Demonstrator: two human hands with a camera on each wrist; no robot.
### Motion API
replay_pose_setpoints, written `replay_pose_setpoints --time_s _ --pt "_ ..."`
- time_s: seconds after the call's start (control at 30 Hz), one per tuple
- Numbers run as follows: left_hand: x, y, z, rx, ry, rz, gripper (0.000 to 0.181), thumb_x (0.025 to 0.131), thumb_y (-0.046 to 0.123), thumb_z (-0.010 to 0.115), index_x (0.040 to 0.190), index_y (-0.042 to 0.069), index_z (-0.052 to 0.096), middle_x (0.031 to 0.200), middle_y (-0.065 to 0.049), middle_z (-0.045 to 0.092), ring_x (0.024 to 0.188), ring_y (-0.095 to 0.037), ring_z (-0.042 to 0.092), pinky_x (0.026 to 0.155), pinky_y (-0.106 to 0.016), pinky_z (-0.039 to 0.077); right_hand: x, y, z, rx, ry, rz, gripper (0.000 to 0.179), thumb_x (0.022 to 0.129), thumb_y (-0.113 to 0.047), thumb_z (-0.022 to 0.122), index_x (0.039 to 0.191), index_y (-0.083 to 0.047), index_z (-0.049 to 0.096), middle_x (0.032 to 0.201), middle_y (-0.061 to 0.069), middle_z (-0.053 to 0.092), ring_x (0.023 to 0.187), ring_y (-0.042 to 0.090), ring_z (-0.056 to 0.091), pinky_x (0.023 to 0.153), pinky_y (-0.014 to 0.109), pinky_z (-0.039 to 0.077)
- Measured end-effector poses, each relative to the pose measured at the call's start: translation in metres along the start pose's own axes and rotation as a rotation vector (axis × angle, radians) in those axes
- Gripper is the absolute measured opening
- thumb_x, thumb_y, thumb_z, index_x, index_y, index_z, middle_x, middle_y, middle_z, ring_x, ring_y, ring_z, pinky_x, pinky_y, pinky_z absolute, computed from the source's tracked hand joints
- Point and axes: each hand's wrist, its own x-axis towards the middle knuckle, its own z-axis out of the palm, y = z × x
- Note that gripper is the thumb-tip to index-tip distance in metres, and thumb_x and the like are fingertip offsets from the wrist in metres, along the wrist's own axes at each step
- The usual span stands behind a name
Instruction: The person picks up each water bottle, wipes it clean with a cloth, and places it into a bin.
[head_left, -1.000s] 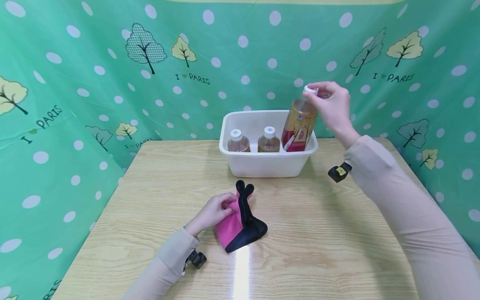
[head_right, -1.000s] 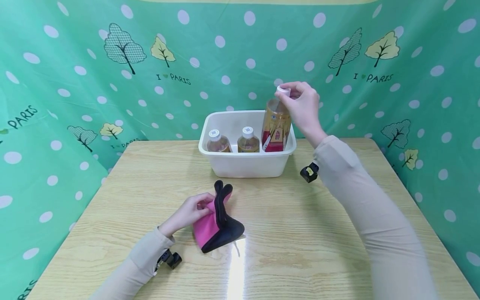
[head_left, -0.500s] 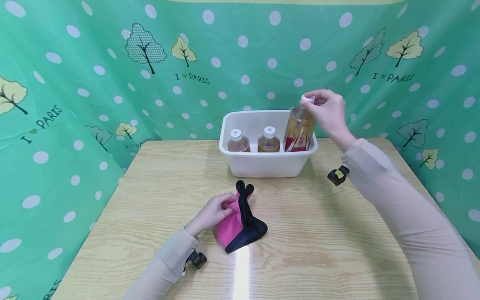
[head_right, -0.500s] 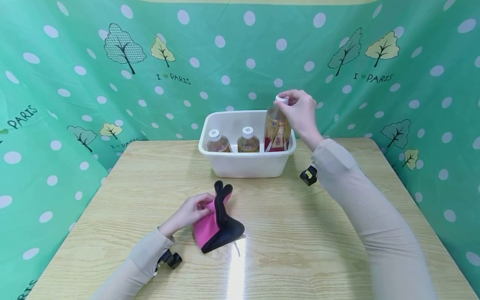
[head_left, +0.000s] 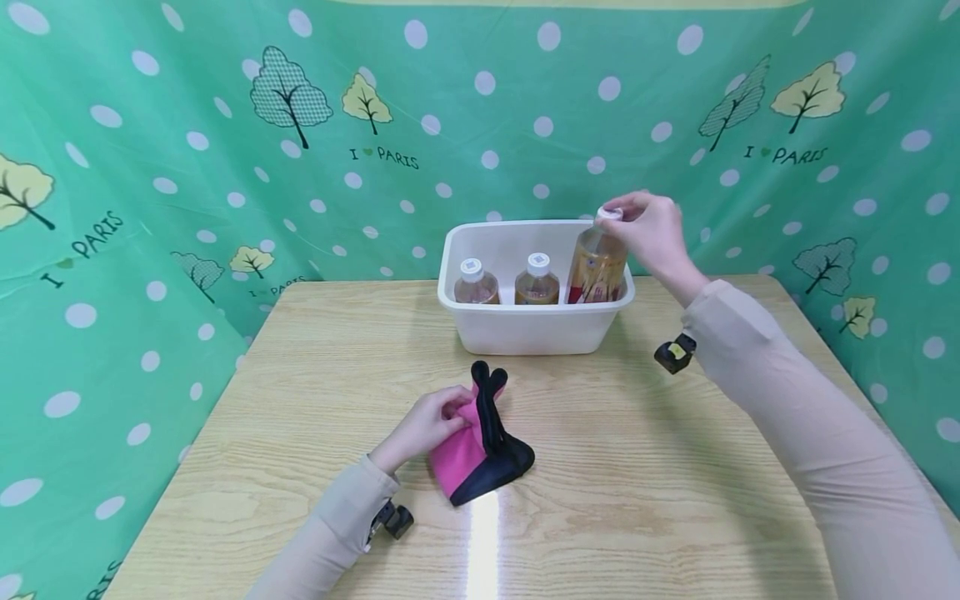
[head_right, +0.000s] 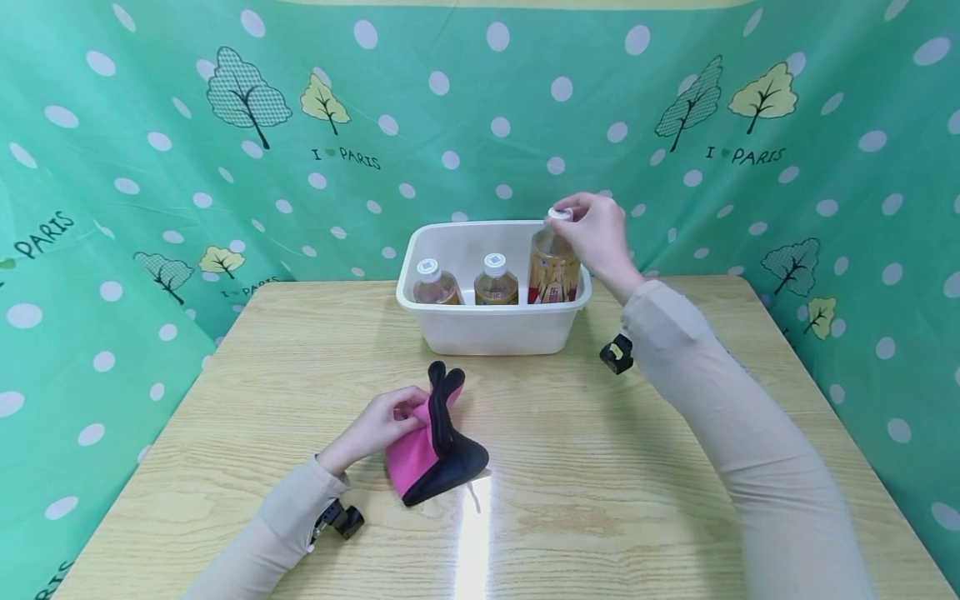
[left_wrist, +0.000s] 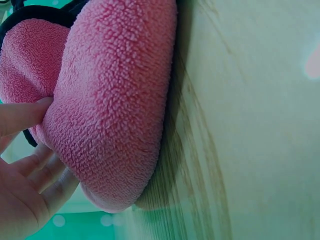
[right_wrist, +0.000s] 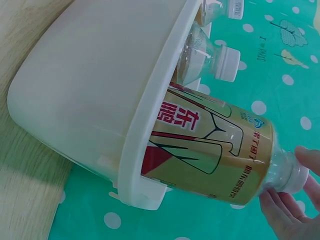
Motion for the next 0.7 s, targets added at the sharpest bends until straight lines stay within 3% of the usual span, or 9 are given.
replay_pose_setpoints --time_s 0.7 --pt "-0.0010 -0.0006 0.0011 0.003 0.005 0.001 0.027 0.073 -0.009 0.057 0.097 0.003 0.060 0.093 -0.010 0.063 0.072 -0.016 0.057 0.065 -0.022 0.049 -0.0016 0.0102 0.0059 -0.135 -0.184 0.009 0.033 0.080 -0.023 0.063 0.104 -0.001 0.061 0.103 0.021 0.057 0.090 0.030 0.052 0.067 0.035 0.045"
